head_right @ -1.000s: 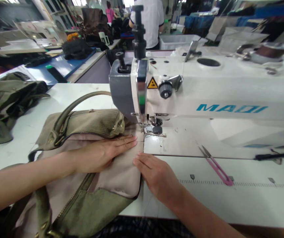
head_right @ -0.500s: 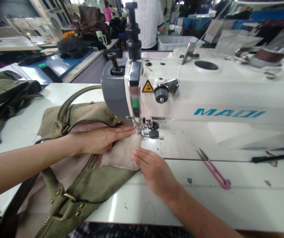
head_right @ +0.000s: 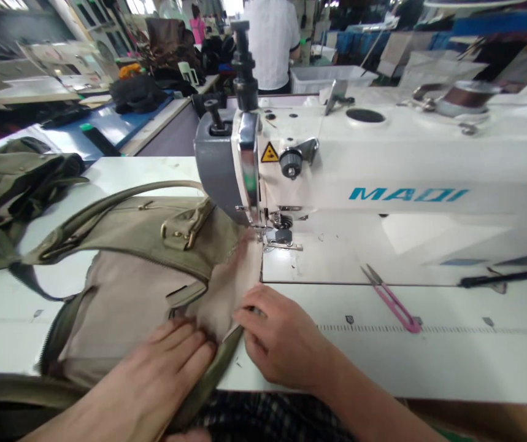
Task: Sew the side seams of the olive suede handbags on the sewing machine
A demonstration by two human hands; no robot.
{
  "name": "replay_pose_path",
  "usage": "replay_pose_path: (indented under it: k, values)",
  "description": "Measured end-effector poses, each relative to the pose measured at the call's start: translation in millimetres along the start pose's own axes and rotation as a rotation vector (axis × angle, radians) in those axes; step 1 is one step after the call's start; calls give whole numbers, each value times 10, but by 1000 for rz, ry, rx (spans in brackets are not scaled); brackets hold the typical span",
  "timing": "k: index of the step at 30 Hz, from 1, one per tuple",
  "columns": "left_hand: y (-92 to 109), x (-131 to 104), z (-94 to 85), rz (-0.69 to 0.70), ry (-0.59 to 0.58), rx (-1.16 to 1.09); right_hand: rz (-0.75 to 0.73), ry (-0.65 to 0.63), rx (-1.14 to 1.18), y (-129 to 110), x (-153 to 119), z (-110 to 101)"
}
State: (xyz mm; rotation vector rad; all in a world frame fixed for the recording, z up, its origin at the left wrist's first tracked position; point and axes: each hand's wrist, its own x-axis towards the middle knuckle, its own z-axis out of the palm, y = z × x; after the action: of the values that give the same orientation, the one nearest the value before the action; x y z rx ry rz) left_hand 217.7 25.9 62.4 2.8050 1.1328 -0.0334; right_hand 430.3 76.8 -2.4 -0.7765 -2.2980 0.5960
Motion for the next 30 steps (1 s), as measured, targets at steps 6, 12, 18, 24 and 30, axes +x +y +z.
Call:
replay_pose_path:
  k: [6,12,18,24,30]
  values:
    - [-67,-74,84,126,110,156,74,-178,-47,-274,-183,53]
    - [189,-134,333,60,158,209,77,-84,37,-399,-336,108]
    - [297,-163,610,99,230,206,16,69,-53,-473,-401,159]
    - [122,-175,426,37,115,219,33,193,-148,-488,-464,238]
    - [4,-149,186,170,-12,167,-14,138,-117,-403,-481,197]
